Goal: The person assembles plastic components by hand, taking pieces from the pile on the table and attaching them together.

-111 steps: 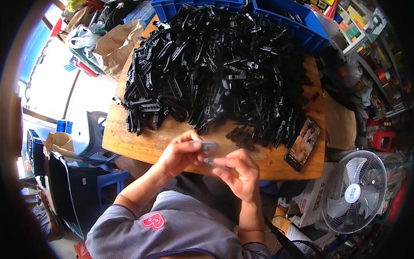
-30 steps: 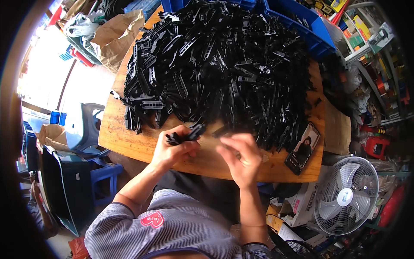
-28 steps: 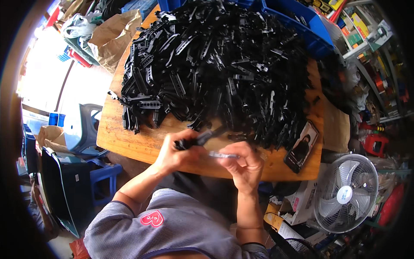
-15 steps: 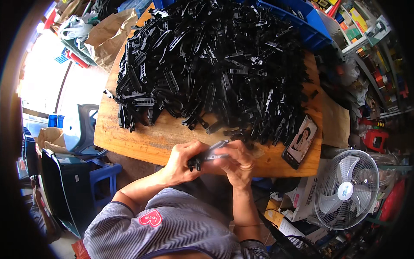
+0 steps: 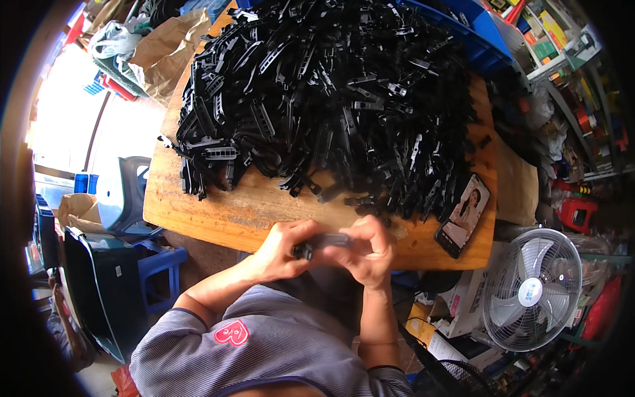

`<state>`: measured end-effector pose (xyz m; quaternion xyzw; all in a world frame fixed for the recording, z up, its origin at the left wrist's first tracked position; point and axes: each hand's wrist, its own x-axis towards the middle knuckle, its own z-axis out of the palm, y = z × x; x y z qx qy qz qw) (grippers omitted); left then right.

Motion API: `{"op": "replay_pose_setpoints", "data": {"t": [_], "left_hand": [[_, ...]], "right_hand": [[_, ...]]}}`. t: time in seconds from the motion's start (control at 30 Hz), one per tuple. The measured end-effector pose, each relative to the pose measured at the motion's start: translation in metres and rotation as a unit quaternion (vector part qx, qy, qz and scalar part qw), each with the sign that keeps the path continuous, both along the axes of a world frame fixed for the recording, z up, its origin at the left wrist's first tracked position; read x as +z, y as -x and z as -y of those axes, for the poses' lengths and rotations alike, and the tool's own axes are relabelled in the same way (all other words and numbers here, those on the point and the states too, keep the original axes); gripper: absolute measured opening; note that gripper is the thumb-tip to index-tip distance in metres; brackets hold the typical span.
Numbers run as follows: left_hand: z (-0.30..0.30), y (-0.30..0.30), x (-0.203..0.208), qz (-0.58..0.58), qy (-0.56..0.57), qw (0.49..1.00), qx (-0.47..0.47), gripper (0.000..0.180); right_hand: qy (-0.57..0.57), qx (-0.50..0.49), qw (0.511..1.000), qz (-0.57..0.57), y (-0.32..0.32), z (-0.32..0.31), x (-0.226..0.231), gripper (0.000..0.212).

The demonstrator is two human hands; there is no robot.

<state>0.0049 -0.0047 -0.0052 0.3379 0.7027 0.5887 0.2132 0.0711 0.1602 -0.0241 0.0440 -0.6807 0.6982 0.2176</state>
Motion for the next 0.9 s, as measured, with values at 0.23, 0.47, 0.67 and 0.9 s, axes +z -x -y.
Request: {"op": "replay_pose_setpoints", "data": {"t": [0.23, 0.47, 0.67, 0.9], "left_hand": [[0.037, 0.019, 0.008, 0.064, 0.070, 0.993, 0.073, 0.025], [0.044, 0.037, 0.010, -0.012, -0.004, 0.983, 0.181, 0.015], [0.013, 0.042, 0.011, -0.219, 0.061, 0.962, 0.154, 0.031], [-0.037, 0.028, 0.001, -0.426, 0.193, 0.882, 0.050, 0.044]], "right_hand": [[-0.265, 0.029, 0.962, 0.057, 0.033, 0.001, 0.036, 0.034], [-0.506, -0.033, 0.862, -0.006, 0.061, 0.015, 0.027, 0.026], [0.058, -0.170, 0.980, 0.080, -0.005, -0.030, 0.022, 0.013], [0.045, -0.153, 0.983, 0.088, -0.041, -0.021, 0.002, 0.018]]}}
